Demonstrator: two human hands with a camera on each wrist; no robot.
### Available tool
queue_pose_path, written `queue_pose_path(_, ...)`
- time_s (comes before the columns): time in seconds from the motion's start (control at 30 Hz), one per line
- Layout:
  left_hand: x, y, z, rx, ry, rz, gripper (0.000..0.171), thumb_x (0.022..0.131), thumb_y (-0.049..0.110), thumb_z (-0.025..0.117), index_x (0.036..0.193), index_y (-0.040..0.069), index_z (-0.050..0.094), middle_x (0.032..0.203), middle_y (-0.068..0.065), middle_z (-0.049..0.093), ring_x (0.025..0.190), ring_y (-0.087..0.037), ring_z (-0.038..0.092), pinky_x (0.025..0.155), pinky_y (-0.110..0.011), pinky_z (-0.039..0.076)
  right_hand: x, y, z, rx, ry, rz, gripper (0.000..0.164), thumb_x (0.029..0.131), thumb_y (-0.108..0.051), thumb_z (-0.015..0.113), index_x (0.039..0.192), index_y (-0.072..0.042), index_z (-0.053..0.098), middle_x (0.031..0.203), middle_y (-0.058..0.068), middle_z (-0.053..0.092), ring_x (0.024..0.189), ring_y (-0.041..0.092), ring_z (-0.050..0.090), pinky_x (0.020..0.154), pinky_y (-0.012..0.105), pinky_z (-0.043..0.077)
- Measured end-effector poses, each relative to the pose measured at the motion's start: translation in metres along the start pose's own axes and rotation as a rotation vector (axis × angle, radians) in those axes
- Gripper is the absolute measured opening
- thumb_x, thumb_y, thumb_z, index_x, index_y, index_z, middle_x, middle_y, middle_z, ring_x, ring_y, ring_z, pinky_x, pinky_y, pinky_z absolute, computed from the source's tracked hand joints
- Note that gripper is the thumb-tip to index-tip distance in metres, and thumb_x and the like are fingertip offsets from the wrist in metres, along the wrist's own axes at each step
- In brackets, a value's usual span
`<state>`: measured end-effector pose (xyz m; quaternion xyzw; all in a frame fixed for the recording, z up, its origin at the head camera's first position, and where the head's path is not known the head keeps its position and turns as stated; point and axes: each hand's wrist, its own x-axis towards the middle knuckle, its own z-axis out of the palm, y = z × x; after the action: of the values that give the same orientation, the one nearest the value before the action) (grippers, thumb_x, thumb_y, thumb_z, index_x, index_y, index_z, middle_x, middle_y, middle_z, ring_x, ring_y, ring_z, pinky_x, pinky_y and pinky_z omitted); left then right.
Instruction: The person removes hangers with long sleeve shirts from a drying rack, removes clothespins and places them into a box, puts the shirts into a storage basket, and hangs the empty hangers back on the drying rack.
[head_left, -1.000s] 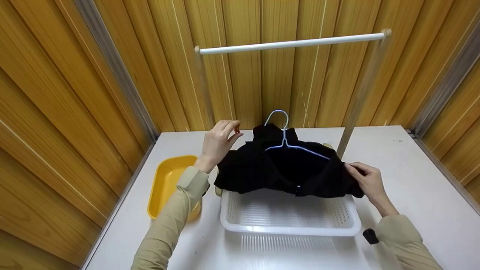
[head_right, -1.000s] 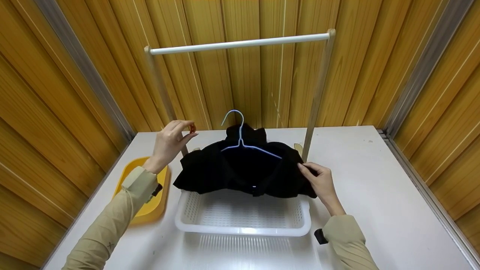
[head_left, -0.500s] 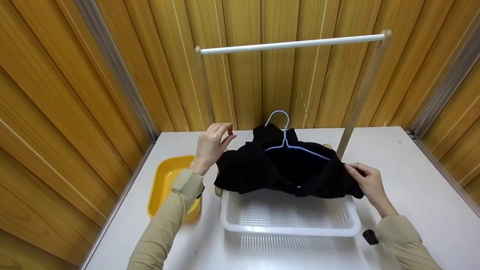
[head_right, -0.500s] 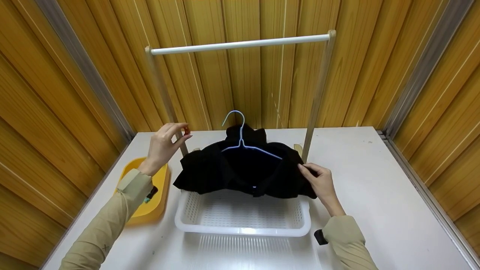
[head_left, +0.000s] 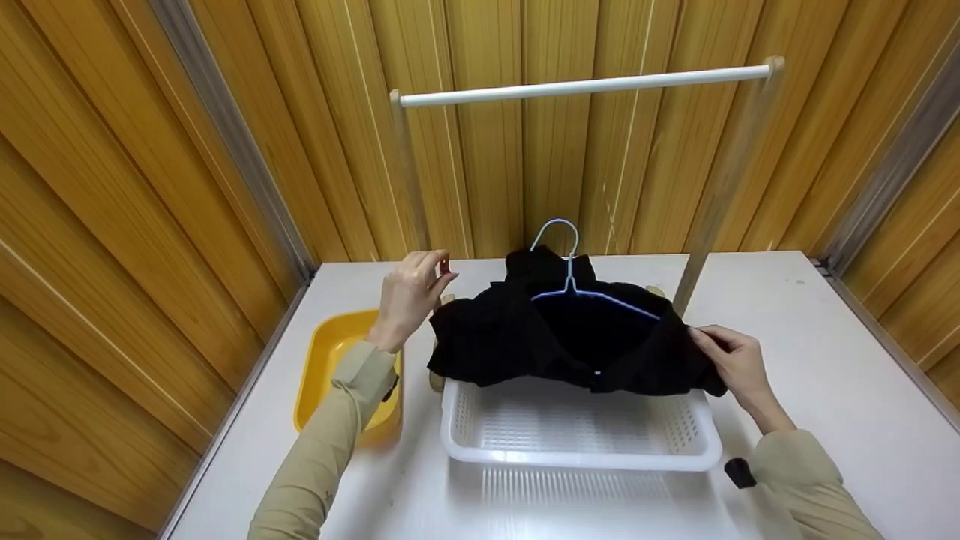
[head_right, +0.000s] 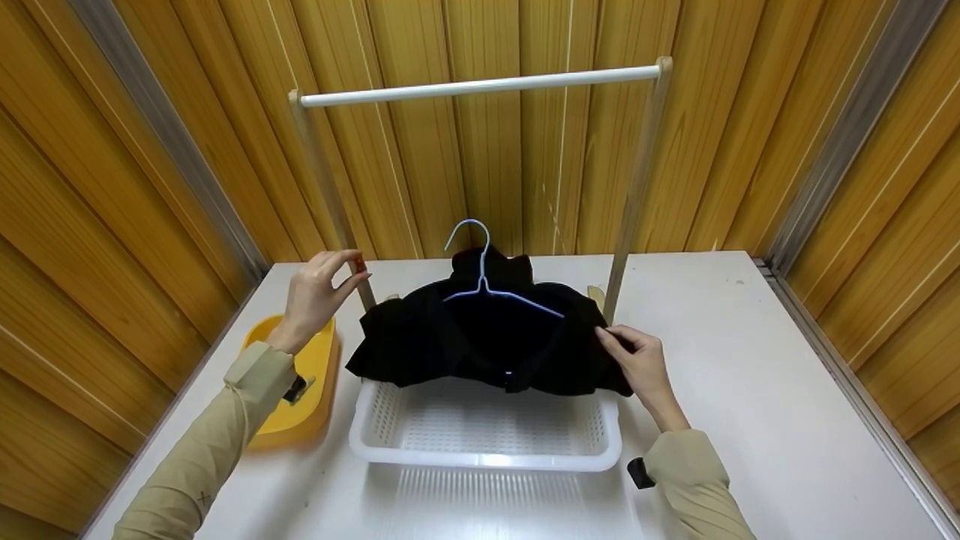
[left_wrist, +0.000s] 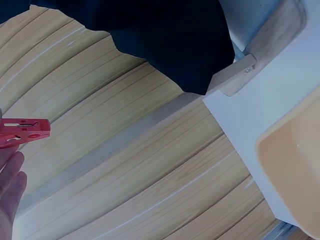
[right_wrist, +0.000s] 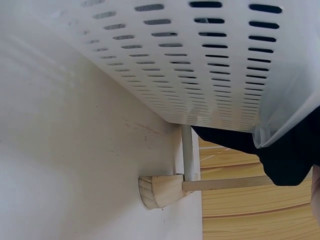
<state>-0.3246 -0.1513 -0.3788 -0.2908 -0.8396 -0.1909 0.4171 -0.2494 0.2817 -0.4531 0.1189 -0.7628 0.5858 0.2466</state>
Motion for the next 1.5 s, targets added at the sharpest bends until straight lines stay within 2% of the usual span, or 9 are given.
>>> queue_pose_path(0.5, -0.029, -0.021, -0.005, 0.023, 0.001, -0.048, 0.027, 0.076, 0.013, 0.074, 0.098, 0.003, 0.064, 0.089, -0.008, 0.062, 0.086, -0.023, 0.057, 0.068, -0.037, 0.048, -0.001, 0.001, 0.002, 0.013, -0.004, 0.004, 0.007, 0.083, 0.01, 0.058, 0.085, 0.015, 0.063, 0.075, -0.005, 0.065, 0.068, 0.005, 0.058, 0.063, 0.016, 0.043)
queue_pose_path(0.63, -0.039, -0.027, -0.005, 0.027, 0.006, -0.055, 0.026, 0.073, 0.01, 0.076, 0.095, 0.003, 0.063, 0.085, -0.008, 0.061, 0.083, -0.024, 0.058, 0.064, -0.038, 0.048, -0.001, 0.001, 0.001, 0.002, -0.008, -0.007, 0.007, 0.082, 0.011, 0.058, 0.084, 0.015, 0.063, 0.075, -0.005, 0.065, 0.067, 0.005, 0.057, 0.063, 0.016, 0.043)
queue_pose_path(0.83, -0.05, -0.037, -0.002, 0.032, -0.033, -0.055, 0.022, 0.076, 0.012, 0.074, 0.092, 0.003, 0.061, 0.082, -0.007, 0.06, 0.081, -0.024, 0.057, 0.061, -0.037, 0.048, -0.001, 0.002, 0.001, 0.033, -0.018, -0.005, 0.007, 0.083, 0.012, 0.056, 0.085, 0.015, 0.062, 0.076, -0.005, 0.065, 0.067, 0.006, 0.058, 0.062, 0.016, 0.044)
queue_pose_path(1.2, -0.071, -0.053, -0.004, 0.065, -0.07, -0.117, 0.022, 0.076, 0.013, 0.074, 0.091, 0.002, 0.061, 0.081, -0.009, 0.06, 0.075, -0.024, 0.057, 0.058, -0.038, 0.047, -0.001, 0.003, 0.001, 0.028, -0.01, -0.008, 0.006, 0.082, 0.013, 0.057, 0.085, 0.016, 0.062, 0.077, -0.007, 0.065, 0.07, 0.005, 0.059, 0.064, 0.016, 0.044)
queue_pose_path(1.5, -0.082, -0.064, -0.006, 0.07, -0.101, -0.192, 0.022, 0.076, 0.011, 0.074, 0.092, 0.0, 0.062, 0.079, -0.011, 0.061, 0.072, -0.026, 0.057, 0.059, -0.038, 0.048, -0.002, 0.003, 0.001, -0.001, -0.01, -0.001, 0.007, 0.083, 0.01, 0.058, 0.085, 0.015, 0.063, 0.076, -0.006, 0.065, 0.069, 0.005, 0.058, 0.064, 0.015, 0.043)
